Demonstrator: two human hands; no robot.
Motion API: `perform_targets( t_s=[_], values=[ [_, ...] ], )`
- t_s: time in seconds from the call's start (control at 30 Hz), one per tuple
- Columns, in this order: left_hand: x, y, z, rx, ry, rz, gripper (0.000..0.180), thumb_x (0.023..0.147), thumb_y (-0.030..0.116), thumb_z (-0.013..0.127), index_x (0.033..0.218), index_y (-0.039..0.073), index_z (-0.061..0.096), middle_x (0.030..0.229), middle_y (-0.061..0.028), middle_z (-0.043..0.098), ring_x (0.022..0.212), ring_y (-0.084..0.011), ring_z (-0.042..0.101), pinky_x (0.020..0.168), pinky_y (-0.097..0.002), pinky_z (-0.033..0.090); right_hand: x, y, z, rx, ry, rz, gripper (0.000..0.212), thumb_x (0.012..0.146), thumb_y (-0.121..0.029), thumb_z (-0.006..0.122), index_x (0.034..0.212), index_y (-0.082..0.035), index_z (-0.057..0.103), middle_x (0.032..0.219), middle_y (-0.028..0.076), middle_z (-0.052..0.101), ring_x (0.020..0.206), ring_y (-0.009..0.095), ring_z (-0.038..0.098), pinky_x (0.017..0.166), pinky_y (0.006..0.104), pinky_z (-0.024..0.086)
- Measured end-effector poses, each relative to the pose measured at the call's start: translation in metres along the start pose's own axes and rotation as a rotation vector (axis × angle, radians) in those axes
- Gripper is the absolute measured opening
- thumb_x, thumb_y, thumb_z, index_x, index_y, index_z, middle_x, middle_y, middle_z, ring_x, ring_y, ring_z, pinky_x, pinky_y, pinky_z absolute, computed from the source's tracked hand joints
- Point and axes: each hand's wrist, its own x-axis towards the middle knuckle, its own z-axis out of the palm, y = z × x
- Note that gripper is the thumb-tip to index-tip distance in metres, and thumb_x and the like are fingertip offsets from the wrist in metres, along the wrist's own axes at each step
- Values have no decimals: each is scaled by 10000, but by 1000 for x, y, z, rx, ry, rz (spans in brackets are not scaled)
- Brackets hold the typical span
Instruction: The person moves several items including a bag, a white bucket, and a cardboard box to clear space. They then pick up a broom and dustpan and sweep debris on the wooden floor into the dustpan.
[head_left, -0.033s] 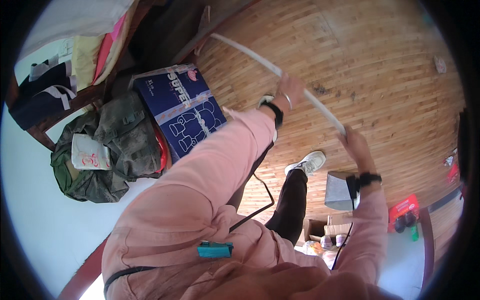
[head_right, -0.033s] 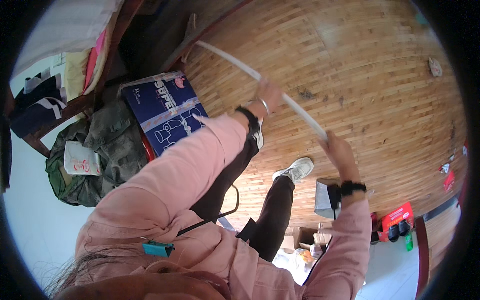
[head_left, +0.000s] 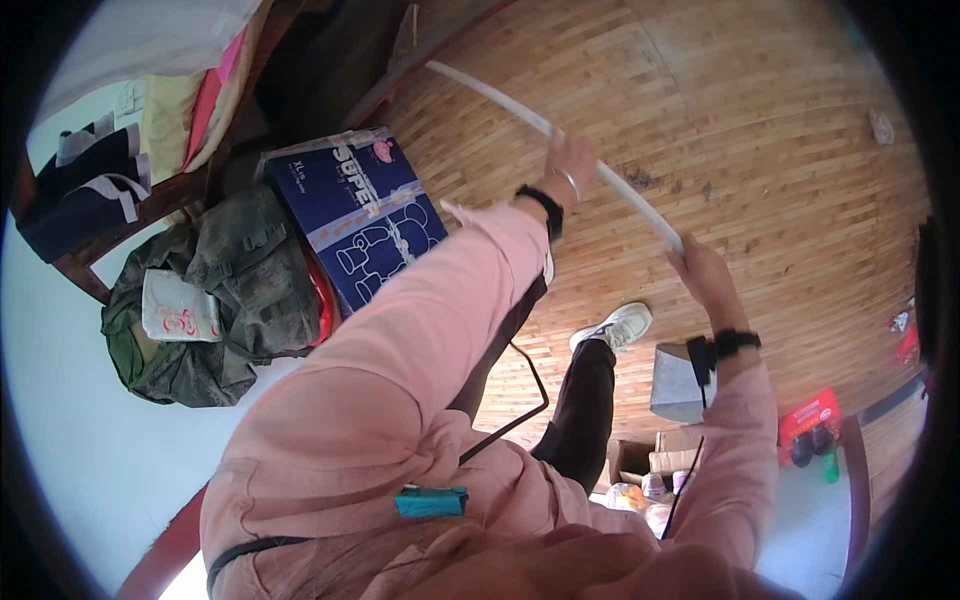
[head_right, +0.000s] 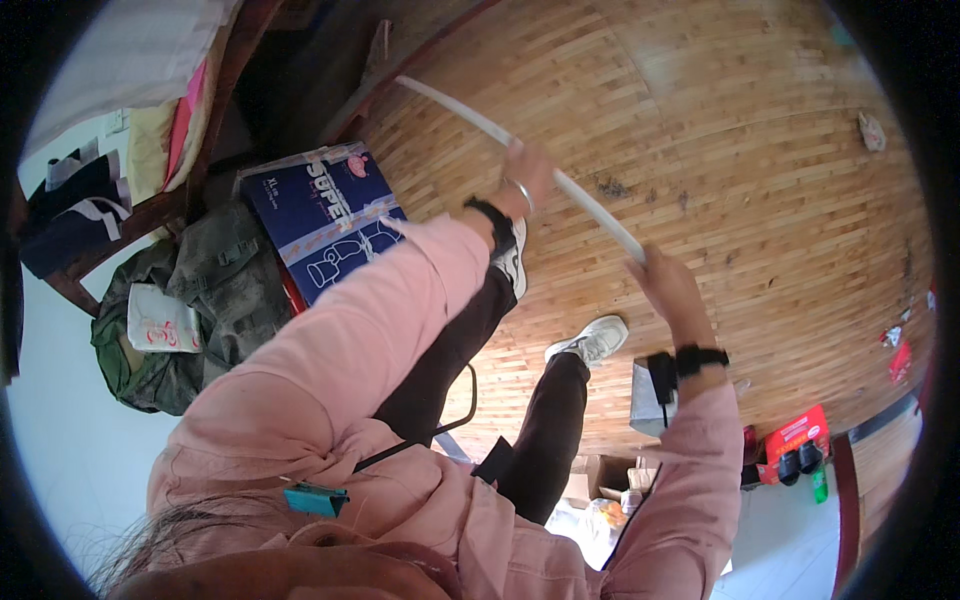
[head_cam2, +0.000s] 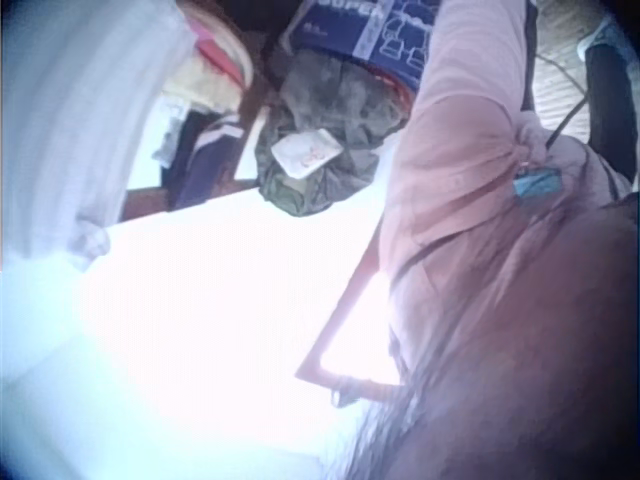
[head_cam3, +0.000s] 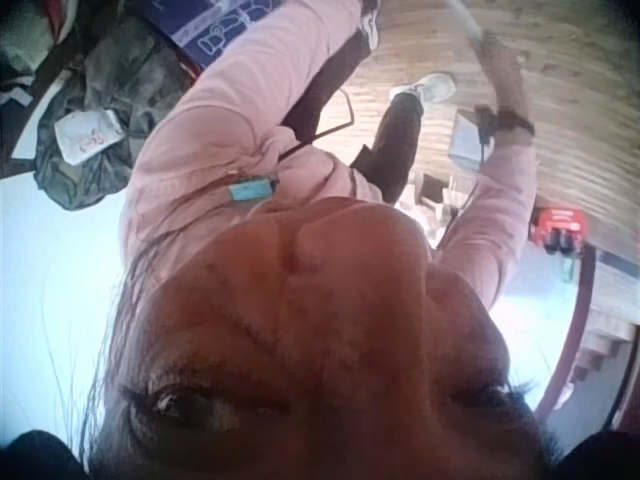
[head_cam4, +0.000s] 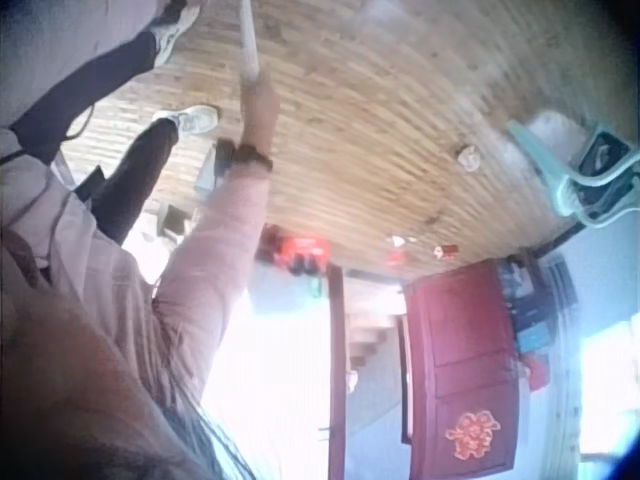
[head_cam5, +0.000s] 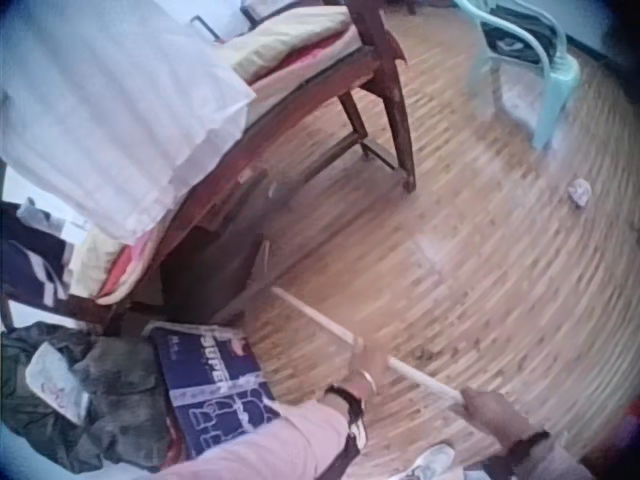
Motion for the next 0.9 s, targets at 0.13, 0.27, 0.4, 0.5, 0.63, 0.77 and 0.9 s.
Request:
perform_targets(
  t_s=[0.13, 0.27, 0.4, 0.5, 0.63, 0.77, 0.9],
  values=[
    [41, -28, 10, -30, 64, -39, 121, 736, 154, 585, 817, 174, 673, 942, -62, 621, 1040, -235, 517, 950, -528, 281, 45, -7, 12, -11, 48, 48, 300, 849, -337, 538, 898, -44, 502, 720, 215, 592, 707, 400, 573, 591, 484, 441],
    [44, 2, 5, 20, -37, 90, 134, 767, 178, 548, 819, 205, 668, 890, -54, 635, 957, -242, 564, 957, -557, 264, 0, -4, -1, -58, 83, 167, 306, 845, -337, 547, 875, -36, 501, 709, 211, 591, 705, 400, 576, 589, 481, 447],
    [24, 105, -15, -129, 47, 327, 163, 785, 180, 528, 820, 193, 687, 796, -23, 633, 881, -265, 575, 933, -674, 182, -115, 9, -32, -120, 88, 368, 314, 853, -344, 543, 865, -33, 499, 687, 211, 586, 664, 403, 575, 540, 477, 445],
    [-59, 208, -40, -184, -44, 530, 187, 785, 207, 510, 693, 149, 661, 692, -48, 621, 794, -282, 592, 879, -709, 205, -263, -9, -49, -23, -38, 578, 368, 853, -262, 558, 1083, 16, 484, 784, 266, 572, 741, 425, 562, 609, 466, 447],
    [-214, 285, -89, -255, -65, 982, 137, 738, 203, 572, 768, 117, 674, 728, -93, 660, 690, -265, 628, 700, -514, 382, -462, -82, -55, 143, 9, 707, 277, 850, -228, 566, 965, 15, 498, 490, 159, 496, 409, 284, 485, 416, 428, 343],
    [-276, 264, -109, -335, -127, 1026, 70, 693, 188, 617, 675, 130, 651, 690, -91, 656, 660, -243, 633, 613, -400, 433, -517, -131, -47, 292, 12, 671, 266, 861, -258, 552, 895, 4, 515, 520, 169, 510, 452, 268, 518, 433, 386, 379],
    [-246, 176, -71, -417, 35, 840, 43, 652, 180, 614, 615, 159, 608, 605, -62, 613, 629, -261, 623, 504, -403, 454, -431, -133, -24, 251, -65, 573, 283, 882, -280, 507, 912, 1, 514, 604, 221, 536, 556, 391, 535, 487, 452, 387]
  ],
)
